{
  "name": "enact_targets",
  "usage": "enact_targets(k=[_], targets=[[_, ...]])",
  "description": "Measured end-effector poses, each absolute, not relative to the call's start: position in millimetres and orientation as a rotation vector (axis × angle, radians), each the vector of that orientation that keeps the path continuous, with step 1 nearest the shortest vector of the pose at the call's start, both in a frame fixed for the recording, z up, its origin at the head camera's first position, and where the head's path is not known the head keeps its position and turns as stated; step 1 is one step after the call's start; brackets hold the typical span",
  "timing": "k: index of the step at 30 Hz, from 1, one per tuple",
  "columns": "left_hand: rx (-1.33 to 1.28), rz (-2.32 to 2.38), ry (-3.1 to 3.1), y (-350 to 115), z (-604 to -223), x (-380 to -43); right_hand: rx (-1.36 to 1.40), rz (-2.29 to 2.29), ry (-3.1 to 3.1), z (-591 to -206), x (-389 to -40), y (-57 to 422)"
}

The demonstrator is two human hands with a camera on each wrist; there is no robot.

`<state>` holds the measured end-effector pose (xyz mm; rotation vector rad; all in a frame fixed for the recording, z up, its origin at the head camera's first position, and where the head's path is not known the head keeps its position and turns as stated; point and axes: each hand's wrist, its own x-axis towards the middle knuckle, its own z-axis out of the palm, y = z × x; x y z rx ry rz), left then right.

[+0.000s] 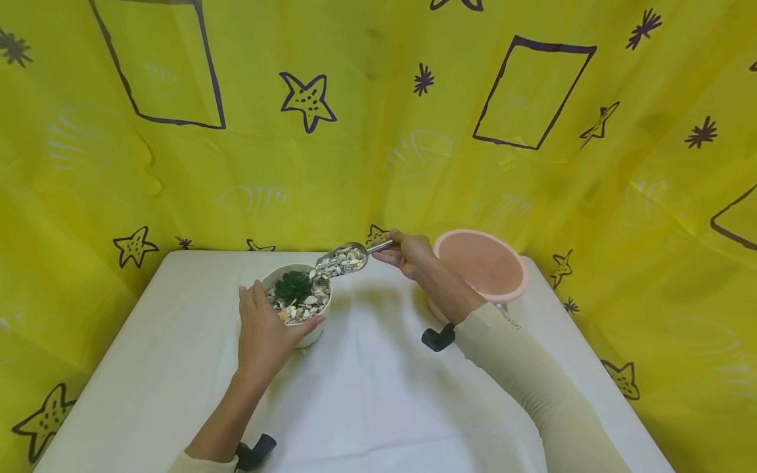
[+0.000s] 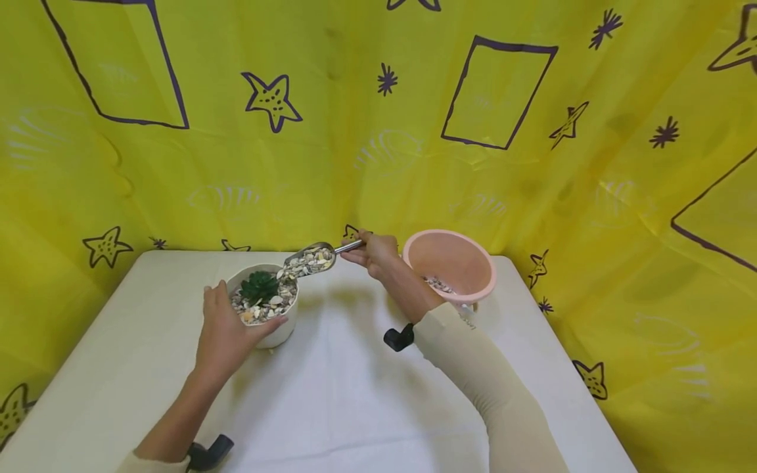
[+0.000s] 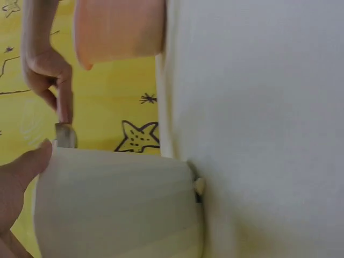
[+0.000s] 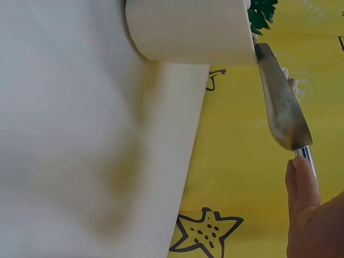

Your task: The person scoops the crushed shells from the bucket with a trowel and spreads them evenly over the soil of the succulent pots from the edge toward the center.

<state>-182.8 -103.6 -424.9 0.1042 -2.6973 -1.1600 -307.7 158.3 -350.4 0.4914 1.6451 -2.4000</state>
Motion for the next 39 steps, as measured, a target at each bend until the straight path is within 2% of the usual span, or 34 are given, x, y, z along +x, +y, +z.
enact_targets(k=[20,39], targets=[[-0.106,-1.173,-2.765,-130,-426,-194,0.479,-2.407,1.689,-347,-304,159],[-0.137,-1.272,-2.798,-138,-424,-199,0.472,-2.38,1.723,-345,-305,155]])
